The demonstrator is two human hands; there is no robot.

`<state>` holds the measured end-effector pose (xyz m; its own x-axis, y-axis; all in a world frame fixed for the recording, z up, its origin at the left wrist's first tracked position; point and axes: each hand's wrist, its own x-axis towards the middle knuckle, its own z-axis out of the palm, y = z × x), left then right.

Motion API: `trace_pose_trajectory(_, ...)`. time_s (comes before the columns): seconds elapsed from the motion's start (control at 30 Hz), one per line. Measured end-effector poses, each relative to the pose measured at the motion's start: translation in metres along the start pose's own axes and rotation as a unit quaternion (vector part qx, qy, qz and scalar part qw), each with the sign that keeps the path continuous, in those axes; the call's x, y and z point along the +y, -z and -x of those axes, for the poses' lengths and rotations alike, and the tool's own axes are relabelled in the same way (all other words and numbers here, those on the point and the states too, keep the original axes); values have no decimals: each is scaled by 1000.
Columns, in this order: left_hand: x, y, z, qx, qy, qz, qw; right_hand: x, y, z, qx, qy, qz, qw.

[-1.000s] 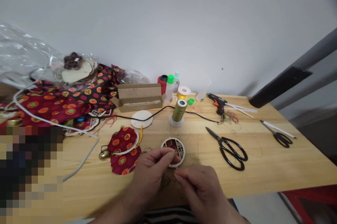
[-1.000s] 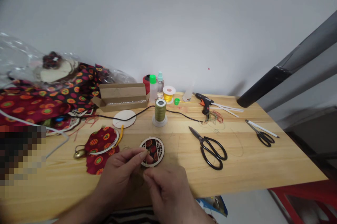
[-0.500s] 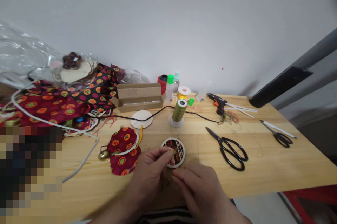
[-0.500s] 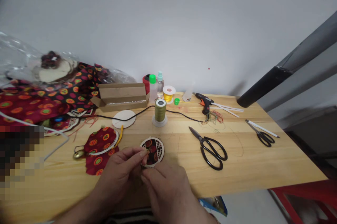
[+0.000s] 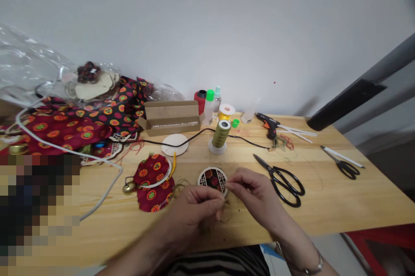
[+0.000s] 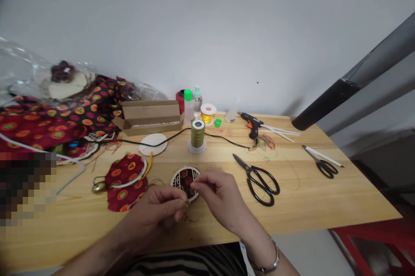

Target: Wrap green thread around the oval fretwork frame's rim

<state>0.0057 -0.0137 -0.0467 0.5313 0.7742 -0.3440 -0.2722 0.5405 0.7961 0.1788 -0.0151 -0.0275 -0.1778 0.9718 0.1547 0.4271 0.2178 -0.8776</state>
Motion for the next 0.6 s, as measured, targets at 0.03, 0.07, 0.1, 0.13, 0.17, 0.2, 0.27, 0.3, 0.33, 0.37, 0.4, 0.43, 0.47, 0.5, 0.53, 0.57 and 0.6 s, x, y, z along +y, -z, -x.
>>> trace_pose_trajectory(0.03,-1,0,-1,9,1,34,999,2,-3,1,13,-19,-12,1000)
trace_pose_trajectory(0.07,-1,1,-2,17,-2,62,998,3,-6,4,19,-33,-18,999)
trace_pose_trajectory(0.1,-1,1,-3,24,-8,84,996,4,-9,7,22,-42,-22,999)
trace_pose_trajectory(0.13,0,1,-4,29,-13,98,995,3,-11,10,22,-45,-23,998)
trace_pose_trajectory(0.17,0,1,-4,36,-20,107,993,3,-13,13,22,-45,-24,998)
trace_pose_trajectory(0.2,1,1,-5,44,-25,114,992,2,-15,17,23,-43,-24,998)
trace_pose_trajectory(0.27,2,1,-7,59,-31,116,991,0,-17,23,22,-36,-26,999)
trace_pose_trajectory(0.3,2,2,-8,64,-35,113,991,-1,-19,25,21,-31,-25,999)
trace_pose_trajectory(0.33,2,2,-8,69,-40,110,991,-2,-20,27,18,-24,-22,999)
trace_pose_trajectory(0.37,2,1,-9,73,-45,107,991,-2,-21,28,15,-19,-16,1000)
trace_pose_trajectory(0.4,2,1,-9,78,-48,102,991,-3,-21,28,11,-13,-10,1000)
trace_pose_trajectory(0.43,1,1,-9,83,-48,96,991,-4,-22,29,8,-9,-2,1000)
trace_pose_trajectory(0.47,1,1,-9,88,-47,89,991,-6,-22,29,5,-6,6,1000)
trace_pose_trajectory(0.5,1,1,-10,93,-45,81,991,-7,-22,29,1,-3,14,1000)
trace_pose_trajectory(0.53,0,1,-10,101,-44,71,991,-8,-22,29,-1,2,21,1000)
trace_pose_trajectory(0.57,0,1,-10,108,-46,60,991,-8,-22,29,-1,7,26,1000)
trace_pose_trajectory(0.6,0,1,-10,116,-49,48,991,-9,-22,29,-1,14,30,999)
